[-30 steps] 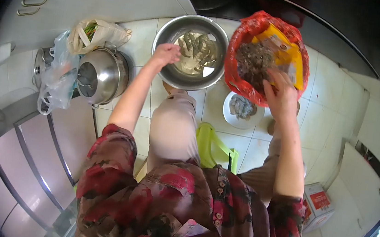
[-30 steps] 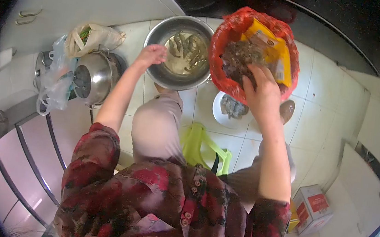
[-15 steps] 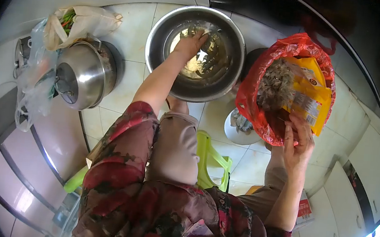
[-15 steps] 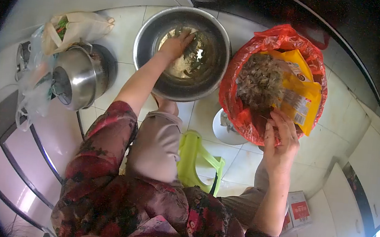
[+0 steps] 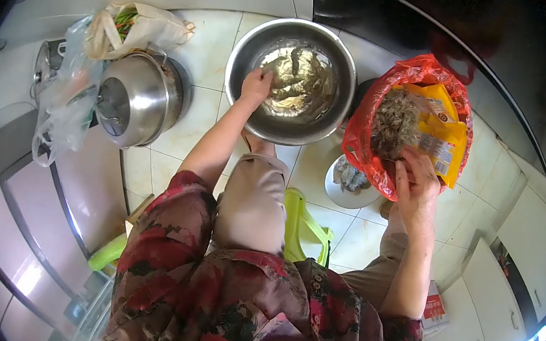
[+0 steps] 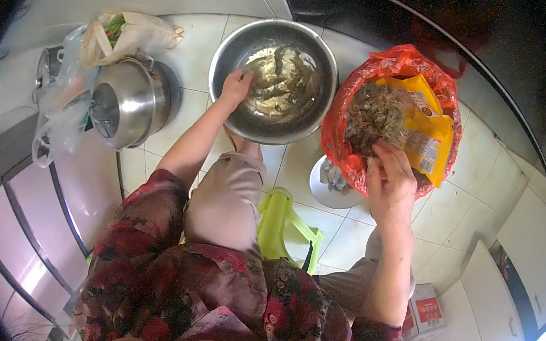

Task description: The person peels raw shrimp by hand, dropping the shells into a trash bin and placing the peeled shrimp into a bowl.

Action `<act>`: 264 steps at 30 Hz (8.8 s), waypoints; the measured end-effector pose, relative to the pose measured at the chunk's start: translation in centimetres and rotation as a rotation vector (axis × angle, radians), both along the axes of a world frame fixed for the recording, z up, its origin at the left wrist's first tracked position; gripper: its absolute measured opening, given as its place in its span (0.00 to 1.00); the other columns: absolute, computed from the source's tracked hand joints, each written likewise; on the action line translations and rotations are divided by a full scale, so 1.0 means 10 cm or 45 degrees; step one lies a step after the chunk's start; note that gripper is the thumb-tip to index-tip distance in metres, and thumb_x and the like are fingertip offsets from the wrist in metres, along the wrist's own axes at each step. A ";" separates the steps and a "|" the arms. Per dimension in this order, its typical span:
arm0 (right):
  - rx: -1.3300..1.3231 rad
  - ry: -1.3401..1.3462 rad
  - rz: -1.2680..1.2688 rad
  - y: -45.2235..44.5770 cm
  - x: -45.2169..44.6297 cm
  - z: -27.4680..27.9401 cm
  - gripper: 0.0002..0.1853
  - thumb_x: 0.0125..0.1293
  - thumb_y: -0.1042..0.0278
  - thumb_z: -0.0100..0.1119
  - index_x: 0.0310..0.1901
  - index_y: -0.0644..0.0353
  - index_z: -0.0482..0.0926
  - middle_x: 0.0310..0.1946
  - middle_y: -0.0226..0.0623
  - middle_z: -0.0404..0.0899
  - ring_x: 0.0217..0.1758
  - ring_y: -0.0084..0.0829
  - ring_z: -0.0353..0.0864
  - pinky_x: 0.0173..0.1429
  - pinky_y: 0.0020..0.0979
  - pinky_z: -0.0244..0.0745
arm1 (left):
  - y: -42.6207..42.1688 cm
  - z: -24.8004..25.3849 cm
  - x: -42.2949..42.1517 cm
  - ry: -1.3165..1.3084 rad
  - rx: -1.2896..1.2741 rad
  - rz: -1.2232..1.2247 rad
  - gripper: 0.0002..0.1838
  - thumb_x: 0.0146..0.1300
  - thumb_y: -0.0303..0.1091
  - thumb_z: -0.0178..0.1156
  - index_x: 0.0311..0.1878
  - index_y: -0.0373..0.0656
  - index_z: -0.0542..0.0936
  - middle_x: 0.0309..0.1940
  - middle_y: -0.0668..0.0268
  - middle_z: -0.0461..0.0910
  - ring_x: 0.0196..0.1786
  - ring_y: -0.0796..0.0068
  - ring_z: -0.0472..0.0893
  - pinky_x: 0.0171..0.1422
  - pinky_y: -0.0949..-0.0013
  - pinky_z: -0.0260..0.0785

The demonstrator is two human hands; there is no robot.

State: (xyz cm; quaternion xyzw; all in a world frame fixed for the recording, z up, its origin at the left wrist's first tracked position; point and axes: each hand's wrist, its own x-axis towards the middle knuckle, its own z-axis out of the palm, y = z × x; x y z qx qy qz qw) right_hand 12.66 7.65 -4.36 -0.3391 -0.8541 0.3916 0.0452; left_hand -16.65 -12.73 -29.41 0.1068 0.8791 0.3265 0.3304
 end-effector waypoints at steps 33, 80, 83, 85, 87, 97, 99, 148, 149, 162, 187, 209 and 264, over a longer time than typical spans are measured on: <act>-0.809 0.539 -0.513 0.26 0.52 0.35 0.13 0.70 0.67 0.54 0.47 0.69 0.78 0.32 0.37 0.82 0.30 0.26 0.80 0.35 0.24 0.75 | 1.48 2.52 1.87 -0.094 0.899 -0.210 0.26 0.70 0.48 0.55 0.62 0.39 0.71 0.56 0.60 0.76 0.55 0.74 0.75 0.57 0.66 0.69; -0.328 0.522 -0.467 0.24 0.52 0.52 0.08 0.61 0.71 0.58 0.33 0.68 0.80 0.21 0.37 0.81 0.24 0.26 0.84 0.29 0.26 0.76 | 1.41 2.89 1.92 -0.709 1.105 -0.635 0.09 0.64 0.23 0.61 0.46 0.40 0.76 0.36 0.69 0.79 0.30 0.84 0.78 0.33 0.80 0.71; -0.438 0.627 -0.402 0.25 0.52 0.47 0.07 0.59 0.71 0.61 0.35 0.66 0.80 0.25 0.40 0.82 0.28 0.27 0.85 0.34 0.27 0.77 | 1.41 2.96 1.87 -0.665 1.181 -0.550 0.09 0.63 0.22 0.61 0.45 0.39 0.75 0.37 0.69 0.78 0.33 0.85 0.78 0.36 0.80 0.72; -0.344 0.616 -0.368 0.23 0.51 0.46 0.08 0.57 0.71 0.63 0.36 0.65 0.80 0.27 0.41 0.83 0.30 0.29 0.85 0.36 0.28 0.78 | 1.39 2.97 1.79 -0.696 1.054 -0.621 0.08 0.60 0.21 0.62 0.42 0.38 0.76 0.36 0.71 0.78 0.36 0.87 0.76 0.39 0.80 0.71; -0.202 0.609 -0.358 0.18 0.49 0.49 0.08 0.56 0.71 0.63 0.36 0.65 0.80 0.28 0.42 0.83 0.30 0.31 0.85 0.36 0.29 0.78 | 1.37 2.94 1.79 -0.663 1.005 -0.629 0.08 0.58 0.21 0.63 0.40 0.38 0.77 0.36 0.70 0.79 0.38 0.85 0.76 0.42 0.79 0.71; 0.105 0.504 -0.368 0.12 0.39 0.52 0.10 0.55 0.70 0.63 0.39 0.62 0.81 0.30 0.44 0.82 0.32 0.44 0.84 0.38 0.37 0.78 | 1.35 2.96 1.82 -0.193 0.996 -0.675 0.08 0.53 0.24 0.64 0.37 0.37 0.78 0.35 0.69 0.80 0.42 0.83 0.78 0.49 0.75 0.71; 0.010 0.544 -0.287 0.16 0.41 0.57 0.11 0.55 0.70 0.63 0.40 0.62 0.80 0.30 0.45 0.82 0.32 0.45 0.83 0.37 0.38 0.78 | 1.36 3.00 1.76 -0.189 0.963 -0.667 0.09 0.52 0.24 0.64 0.38 0.37 0.78 0.35 0.69 0.81 0.41 0.83 0.78 0.49 0.75 0.71; -0.344 0.352 -0.260 0.20 0.41 0.34 0.13 0.62 0.70 0.60 0.47 0.65 0.81 0.38 0.47 0.84 0.36 0.36 0.85 0.43 0.34 0.78 | 1.33 2.87 1.70 -0.837 1.061 -0.231 0.11 0.64 0.26 0.61 0.49 0.39 0.75 0.46 0.59 0.82 0.49 0.72 0.81 0.58 0.70 0.71; -0.449 0.440 -0.227 0.18 0.40 0.31 0.14 0.64 0.69 0.60 0.48 0.66 0.80 0.38 0.47 0.84 0.35 0.33 0.85 0.42 0.32 0.79 | 1.35 2.88 1.74 -0.935 0.993 -0.124 0.12 0.65 0.29 0.60 0.51 0.40 0.74 0.48 0.58 0.82 0.51 0.71 0.80 0.59 0.69 0.70; -0.947 0.656 -0.403 0.18 0.37 0.43 0.10 0.69 0.73 0.55 0.47 0.71 0.79 0.32 0.33 0.82 0.29 0.17 0.79 0.34 0.21 0.75 | 1.43 2.89 1.76 -0.955 0.873 -0.209 0.14 0.67 0.35 0.59 0.53 0.42 0.77 0.41 0.65 0.82 0.41 0.78 0.79 0.47 0.72 0.72; -1.248 0.642 -0.426 0.21 0.46 0.57 0.11 0.71 0.65 0.55 0.42 0.66 0.79 0.28 0.32 0.80 0.23 0.18 0.76 0.28 0.21 0.75 | 1.29 3.00 1.64 -0.707 0.816 -0.744 0.12 0.69 0.37 0.58 0.47 0.38 0.79 0.29 0.69 0.80 0.24 0.83 0.77 0.26 0.79 0.69; 0.206 0.213 0.111 0.05 0.35 0.36 0.09 0.59 0.65 0.58 0.30 0.62 0.80 0.26 0.49 0.80 0.32 0.49 0.82 0.36 0.44 0.77 | 1.25 2.92 1.72 -0.823 0.467 -0.518 0.13 0.70 0.36 0.55 0.44 0.36 0.82 0.31 0.65 0.83 0.28 0.80 0.81 0.33 0.77 0.74; -0.847 0.283 0.020 0.25 0.52 0.63 0.06 0.60 0.74 0.58 0.29 0.67 0.79 0.22 0.33 0.81 0.21 0.18 0.77 0.25 0.21 0.72 | 1.14 3.12 1.64 -0.573 0.749 -1.201 0.29 0.64 0.20 0.52 0.69 0.46 0.66 0.41 0.67 0.80 0.45 0.77 0.80 0.52 0.71 0.72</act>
